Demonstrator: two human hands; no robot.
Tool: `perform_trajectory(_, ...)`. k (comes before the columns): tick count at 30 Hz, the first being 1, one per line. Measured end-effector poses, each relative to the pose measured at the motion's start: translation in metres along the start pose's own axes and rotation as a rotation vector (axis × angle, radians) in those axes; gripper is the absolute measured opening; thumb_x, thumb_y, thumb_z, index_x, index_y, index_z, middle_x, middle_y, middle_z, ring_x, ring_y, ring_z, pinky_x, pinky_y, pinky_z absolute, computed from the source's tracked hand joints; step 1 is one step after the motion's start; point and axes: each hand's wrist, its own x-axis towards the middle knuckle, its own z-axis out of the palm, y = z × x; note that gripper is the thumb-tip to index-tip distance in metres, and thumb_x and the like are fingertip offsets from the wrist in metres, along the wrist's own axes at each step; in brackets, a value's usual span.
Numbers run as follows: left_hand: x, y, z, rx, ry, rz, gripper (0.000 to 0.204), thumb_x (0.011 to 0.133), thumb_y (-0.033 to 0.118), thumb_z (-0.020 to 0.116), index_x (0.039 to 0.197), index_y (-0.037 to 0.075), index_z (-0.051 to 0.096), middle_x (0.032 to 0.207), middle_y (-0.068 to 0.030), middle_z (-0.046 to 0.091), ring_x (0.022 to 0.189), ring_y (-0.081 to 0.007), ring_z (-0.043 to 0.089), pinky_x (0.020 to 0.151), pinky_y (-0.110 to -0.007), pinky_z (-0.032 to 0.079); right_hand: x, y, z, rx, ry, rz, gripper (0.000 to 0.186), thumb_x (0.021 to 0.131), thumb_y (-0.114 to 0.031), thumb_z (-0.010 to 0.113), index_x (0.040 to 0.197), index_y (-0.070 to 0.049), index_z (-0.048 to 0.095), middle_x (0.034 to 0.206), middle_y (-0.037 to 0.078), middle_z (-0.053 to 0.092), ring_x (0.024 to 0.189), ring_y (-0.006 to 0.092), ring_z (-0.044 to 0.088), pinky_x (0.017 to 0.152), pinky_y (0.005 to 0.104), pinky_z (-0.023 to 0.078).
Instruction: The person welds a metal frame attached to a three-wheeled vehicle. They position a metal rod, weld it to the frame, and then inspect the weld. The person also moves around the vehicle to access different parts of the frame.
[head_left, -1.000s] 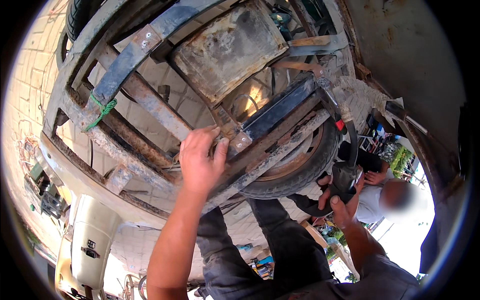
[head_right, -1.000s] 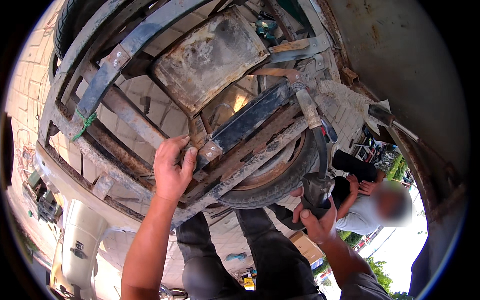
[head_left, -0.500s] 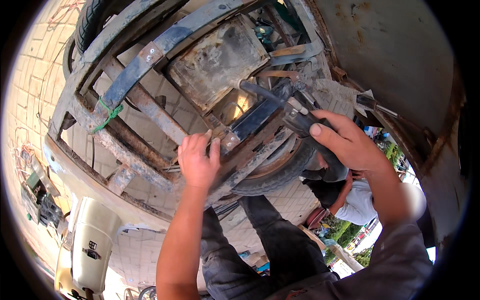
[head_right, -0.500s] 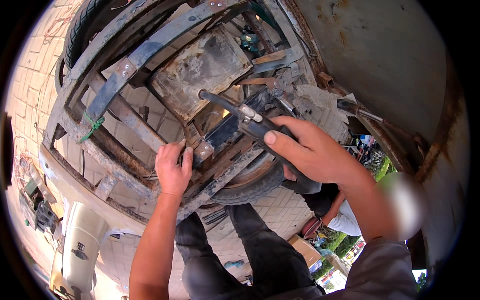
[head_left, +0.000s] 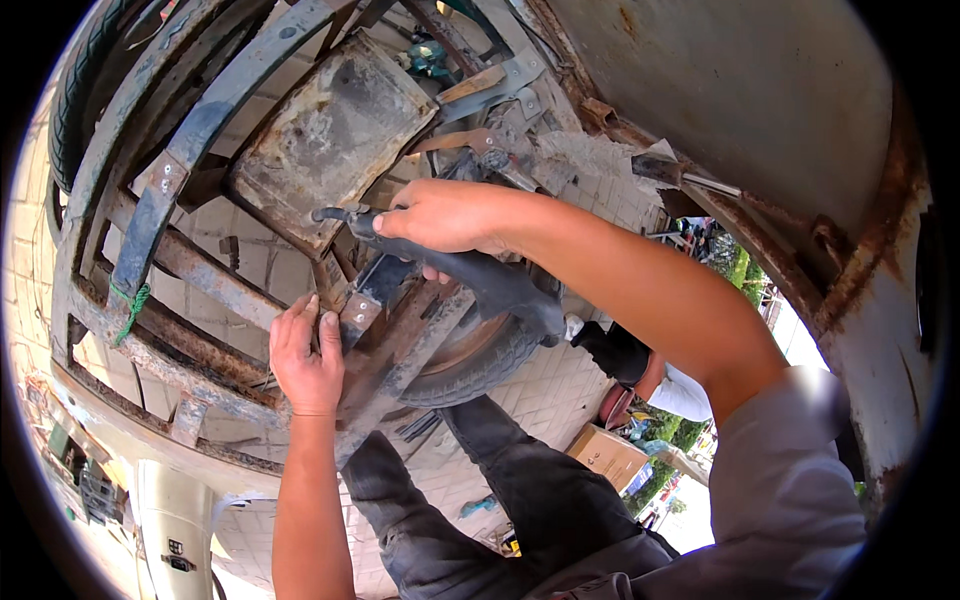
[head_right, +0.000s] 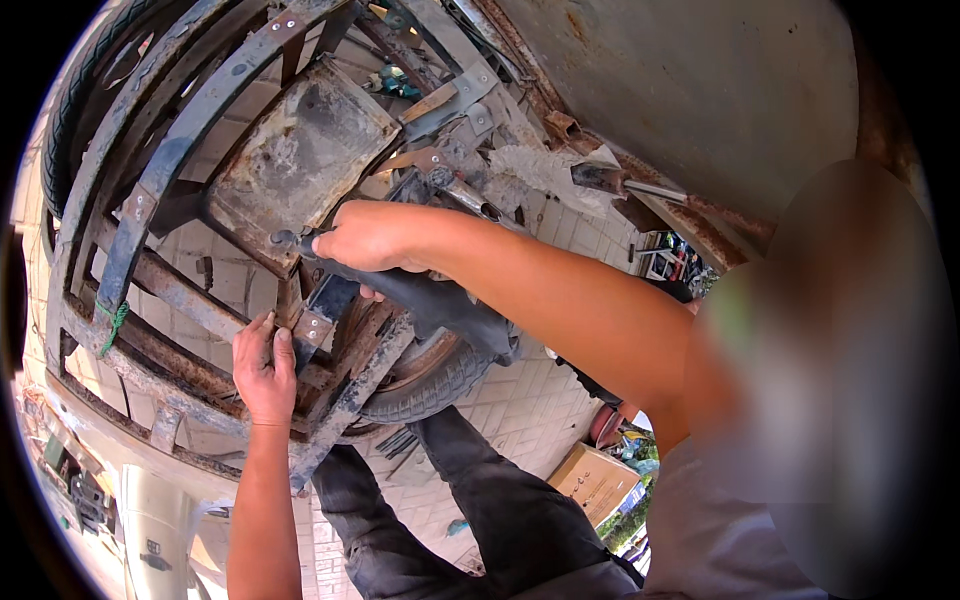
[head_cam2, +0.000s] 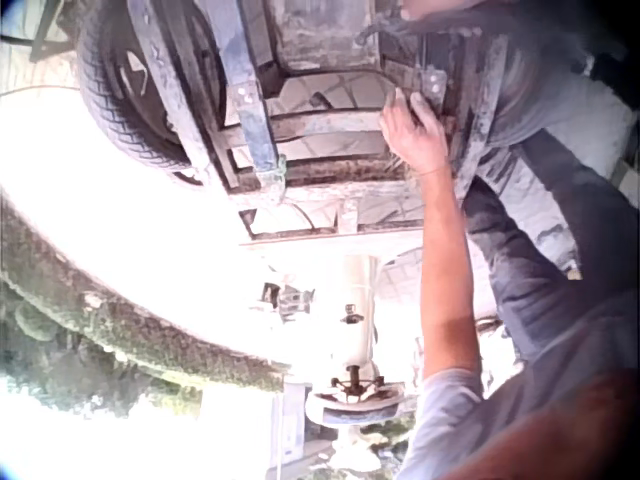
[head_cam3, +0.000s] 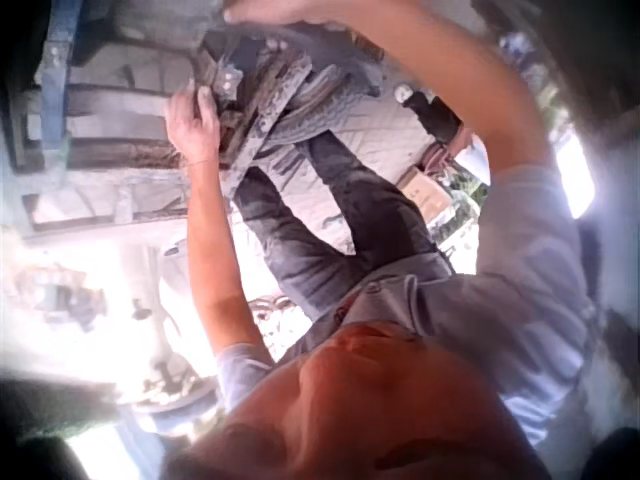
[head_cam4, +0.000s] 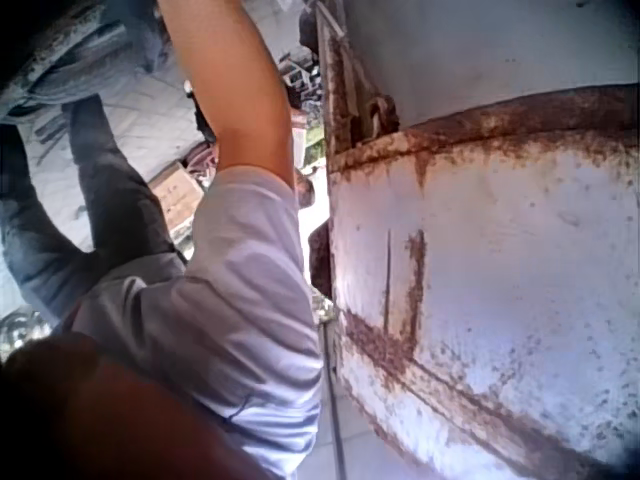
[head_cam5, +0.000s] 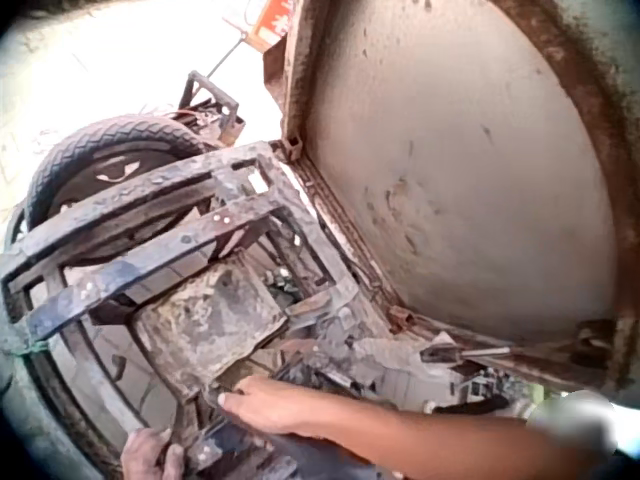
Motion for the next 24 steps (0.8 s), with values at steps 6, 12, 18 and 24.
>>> perform_trajectory(6,-0.002,-0.001,0.001,-0.020,-0.046,-0.077,0.023,0.086,0.011,0.066,0.104,-0.003,0.066,0.101,-0.0172,0.067,0.090,-0.0336,0.062,0.082,-0.039,0.049,0.012,-0.004,-0.009,-0.128,-0.058,-0.039,0.041,0.097,-0.032,0.046,0.100,0.009,0.052,0.077,0.015,0.057,0.057,0.0215,0.060,0.048,0.0351,0.051)
perform_trajectory(12,-0.005,-0.003,0.001,-0.019,-0.082,-0.072,0.025,0.091,0.011,0.062,0.112,-0.004,0.064,0.100,-0.0186,0.065,0.089,-0.0296,0.062,0.082,-0.035,0.048,0.007,-0.019,-0.007,-0.133,-0.080,-0.067,0.045,0.098,-0.033,0.045,0.105,0.011,0.052,0.079,0.020,0.060,0.056,0.0238,0.060,0.047,0.0380,0.052)
perform_trajectory(18,-0.003,0.000,0.002,-0.019,-0.049,-0.079,0.023,0.086,0.010,0.065,0.106,-0.003,0.066,0.101,-0.0183,0.068,0.090,-0.0334,0.063,0.082,-0.039,0.049,0.027,-0.036,-0.003,-0.167,-0.137,0.007,0.045,0.097,-0.031,0.045,0.112,0.011,0.049,0.077,0.024,0.061,0.055,0.0277,0.060,0.047,0.0410,0.051)
perform_trajectory(24,-0.002,-0.001,0.001,0.004,-0.037,-0.084,0.023,0.083,0.011,0.068,0.103,0.000,0.067,0.101,-0.0149,0.069,0.089,-0.0309,0.064,0.081,-0.038,0.049,0.014,-0.046,-0.007,-0.350,-0.094,0.039,0.044,0.097,-0.033,0.047,0.109,0.009,0.053,0.083,0.021,0.061,0.053,0.0242,0.059,0.047,0.0380,0.051)
